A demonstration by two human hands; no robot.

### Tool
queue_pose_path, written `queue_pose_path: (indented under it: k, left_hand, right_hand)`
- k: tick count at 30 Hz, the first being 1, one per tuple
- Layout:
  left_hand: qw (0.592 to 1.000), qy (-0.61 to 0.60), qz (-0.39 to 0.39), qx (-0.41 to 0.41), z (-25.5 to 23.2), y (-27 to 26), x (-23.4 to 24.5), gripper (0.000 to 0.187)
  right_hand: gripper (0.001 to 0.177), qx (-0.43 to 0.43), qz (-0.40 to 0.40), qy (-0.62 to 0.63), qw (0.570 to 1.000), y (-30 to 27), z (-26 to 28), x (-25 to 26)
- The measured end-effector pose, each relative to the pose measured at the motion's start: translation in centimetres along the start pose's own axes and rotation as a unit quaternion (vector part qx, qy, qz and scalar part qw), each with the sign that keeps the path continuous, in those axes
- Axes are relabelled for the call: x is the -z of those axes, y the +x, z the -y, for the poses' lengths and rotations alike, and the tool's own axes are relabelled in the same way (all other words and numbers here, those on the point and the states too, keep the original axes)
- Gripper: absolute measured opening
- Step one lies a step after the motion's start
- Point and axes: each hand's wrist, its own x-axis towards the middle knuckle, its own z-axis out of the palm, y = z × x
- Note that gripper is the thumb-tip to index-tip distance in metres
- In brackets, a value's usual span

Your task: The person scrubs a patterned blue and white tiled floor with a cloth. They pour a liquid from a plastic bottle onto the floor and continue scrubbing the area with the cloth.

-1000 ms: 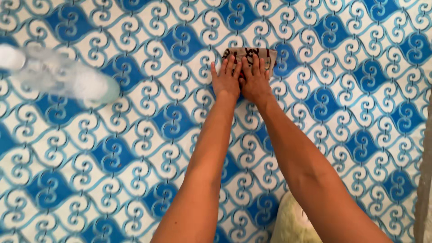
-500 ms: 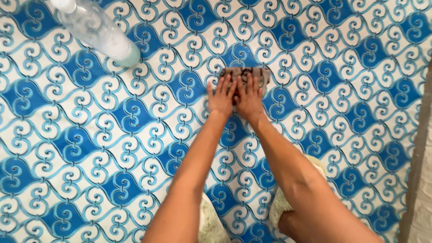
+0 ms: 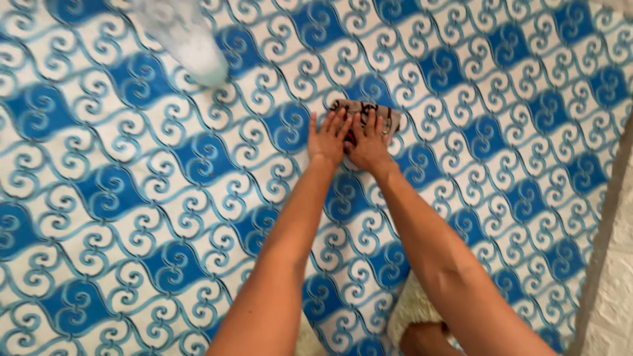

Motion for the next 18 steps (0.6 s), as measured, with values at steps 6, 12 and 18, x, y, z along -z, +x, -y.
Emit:
queue_pose_path:
  k: [6,12,18]
  left_hand:
    - [1.000,0.020,-0.013,-0.003,0.7,-1.4,0.0,0.069]
    - [0.998,0.069,0.006,-0.004,2.5,-5.1,-0.1,0.069]
    - [0.988,0.089,-0.125,-0.036,2.5,-2.8,-4.9,0.065]
  right_hand:
    - [0.087,0.005,-0.027,-0.036,0.999,0.1,1.0,-1.2]
    - [0.075,0.039,-0.073,-0.011,0.997,-2.7,2.8,-2.7]
    - [0.068,0.032,-0.095,-0.079,0.992,-2.9,4.7,-3.8]
